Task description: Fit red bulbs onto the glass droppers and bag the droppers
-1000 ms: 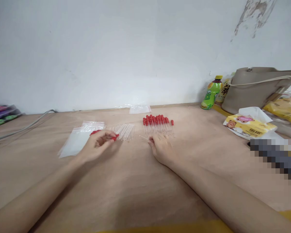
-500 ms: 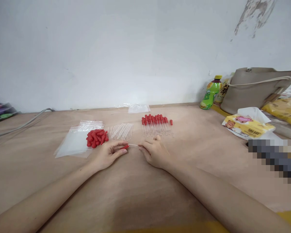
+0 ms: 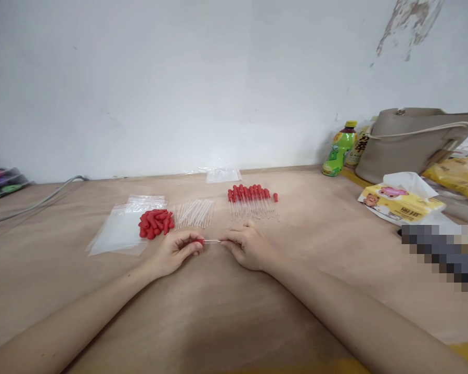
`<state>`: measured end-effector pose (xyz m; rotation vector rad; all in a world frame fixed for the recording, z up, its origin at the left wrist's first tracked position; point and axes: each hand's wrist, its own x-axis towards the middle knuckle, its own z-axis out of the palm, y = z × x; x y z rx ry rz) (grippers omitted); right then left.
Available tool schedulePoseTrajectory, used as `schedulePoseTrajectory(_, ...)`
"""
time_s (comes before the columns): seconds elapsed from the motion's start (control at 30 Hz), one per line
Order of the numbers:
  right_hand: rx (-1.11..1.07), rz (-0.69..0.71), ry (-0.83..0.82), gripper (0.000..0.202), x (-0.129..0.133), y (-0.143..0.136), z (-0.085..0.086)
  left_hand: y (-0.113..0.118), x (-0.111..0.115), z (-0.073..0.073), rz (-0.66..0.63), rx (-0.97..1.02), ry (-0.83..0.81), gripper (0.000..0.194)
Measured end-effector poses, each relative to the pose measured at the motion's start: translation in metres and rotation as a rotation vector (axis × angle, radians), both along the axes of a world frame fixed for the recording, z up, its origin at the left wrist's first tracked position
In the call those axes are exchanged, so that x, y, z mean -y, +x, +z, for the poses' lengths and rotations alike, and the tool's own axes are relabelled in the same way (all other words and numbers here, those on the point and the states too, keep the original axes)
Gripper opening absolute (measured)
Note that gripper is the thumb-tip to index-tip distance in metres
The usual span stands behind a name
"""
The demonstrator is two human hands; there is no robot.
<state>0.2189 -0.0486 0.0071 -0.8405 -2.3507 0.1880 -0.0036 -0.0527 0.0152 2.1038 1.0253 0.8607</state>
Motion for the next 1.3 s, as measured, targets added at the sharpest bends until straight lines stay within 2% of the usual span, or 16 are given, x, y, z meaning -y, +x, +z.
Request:
schedulePoseTrajectory(0.27,0.075,-0.045,0.023,0.018,0.000,0.000,0.002,-0.001,0.002,-0.003,-0.004,-0.065,-0.084,0.019)
schedulePoseTrajectory(0.43,0.083,-0.138,0.131,0.021,0.005,-0.005,-0.001,0.000,0.003,0.000,0.063,-0.101,-0.038,0.021)
schedulePoseTrajectory(0.57,0.072,-0.113,0.150,0.023,0.008,-0.008,-0.001,0.001,0.005,0.003,0.077,-0.145,0.048,0.018)
schedulePoseTrajectory(1.0,0.125,-0.082,-0.058,0.026,0.009,-0.018,0.002,0.000,0.006,-0.008,0.047,-0.147,0.095,0.016)
schedulePoseTrajectory(1.17,0.128,-0.086,-0.142,0.025,0.007,-0.018,0.003,0.001,0.006,-0.003,0.056,-0.206,0.225,0.014)
schedulePoseTrajectory(1.3,0.160,-0.117,-0.114,0.025,0.007,-0.018,0.006,0.002,0.004,0.000,0.040,-0.225,0.337,0.014)
